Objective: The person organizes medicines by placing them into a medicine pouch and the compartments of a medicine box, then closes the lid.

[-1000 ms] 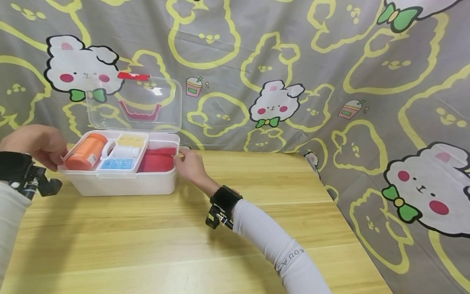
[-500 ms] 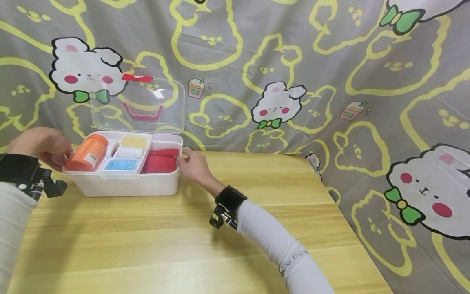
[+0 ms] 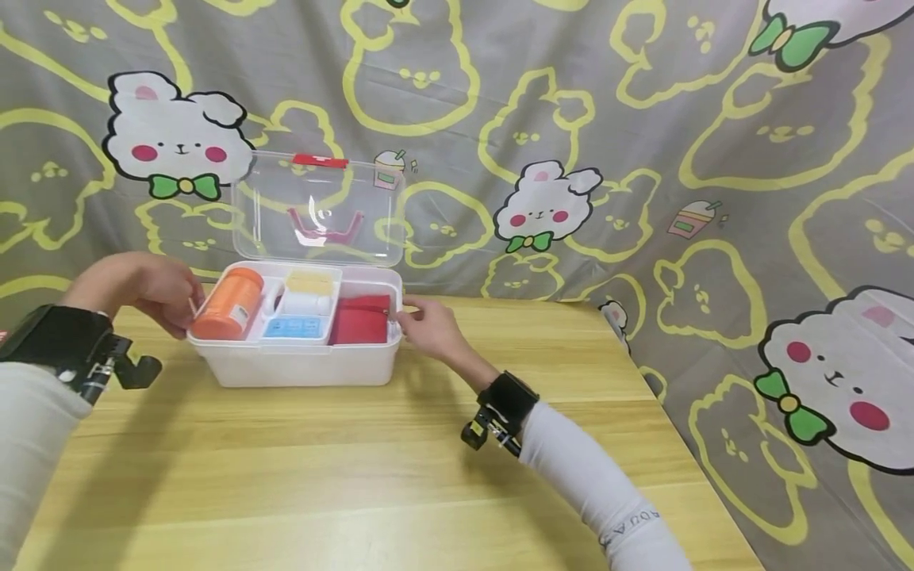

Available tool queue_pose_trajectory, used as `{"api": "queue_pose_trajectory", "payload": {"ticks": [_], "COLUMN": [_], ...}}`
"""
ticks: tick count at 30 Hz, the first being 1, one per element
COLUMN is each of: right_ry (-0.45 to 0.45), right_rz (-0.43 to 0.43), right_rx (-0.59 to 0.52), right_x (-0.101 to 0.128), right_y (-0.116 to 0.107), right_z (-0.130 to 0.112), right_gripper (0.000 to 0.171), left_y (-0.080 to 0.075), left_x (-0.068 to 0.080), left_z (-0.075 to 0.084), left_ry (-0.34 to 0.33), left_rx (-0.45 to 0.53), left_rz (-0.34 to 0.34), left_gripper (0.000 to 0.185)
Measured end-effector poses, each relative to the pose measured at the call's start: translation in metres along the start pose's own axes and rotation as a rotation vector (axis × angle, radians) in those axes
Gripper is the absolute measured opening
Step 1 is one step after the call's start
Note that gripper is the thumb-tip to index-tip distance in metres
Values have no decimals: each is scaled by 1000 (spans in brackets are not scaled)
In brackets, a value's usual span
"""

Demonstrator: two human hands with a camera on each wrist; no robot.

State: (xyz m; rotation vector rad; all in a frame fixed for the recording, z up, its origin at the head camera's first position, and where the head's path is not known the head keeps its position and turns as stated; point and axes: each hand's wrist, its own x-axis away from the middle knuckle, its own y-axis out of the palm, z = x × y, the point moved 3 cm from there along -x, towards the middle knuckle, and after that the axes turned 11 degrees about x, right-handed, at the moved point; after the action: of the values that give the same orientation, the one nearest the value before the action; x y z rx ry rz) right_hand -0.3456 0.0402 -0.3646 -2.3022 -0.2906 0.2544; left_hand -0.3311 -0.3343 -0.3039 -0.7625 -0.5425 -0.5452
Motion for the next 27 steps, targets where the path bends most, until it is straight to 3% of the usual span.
{"api": "queue_pose_trajectory", "payload": {"ticks": [4, 12, 16, 22, 27], "right_ry": [32, 108, 113, 158, 157], "right_rz": [-1, 2, 14, -21, -51], "right_rx": [7, -88, -126, -257, -308], "right_x": [7, 21, 24, 29, 37], "right_y": [-17, -53, -68, -85, -93], "right_z": [20, 56, 71, 89, 97], "right_gripper": [42, 43, 44, 50, 49], "left_y": [12, 38, 50, 72, 88], "left_x": [-7, -30, -39, -46, -48], "left_z": [16, 43, 45, 40, 39], "left_ry": [40, 192, 260, 382, 474], "left_rx": [-6, 33, 122, 280, 467], "left_rz": [-9, 8, 41, 82, 31], "left_gripper": [52, 66, 81, 87, 80]}}
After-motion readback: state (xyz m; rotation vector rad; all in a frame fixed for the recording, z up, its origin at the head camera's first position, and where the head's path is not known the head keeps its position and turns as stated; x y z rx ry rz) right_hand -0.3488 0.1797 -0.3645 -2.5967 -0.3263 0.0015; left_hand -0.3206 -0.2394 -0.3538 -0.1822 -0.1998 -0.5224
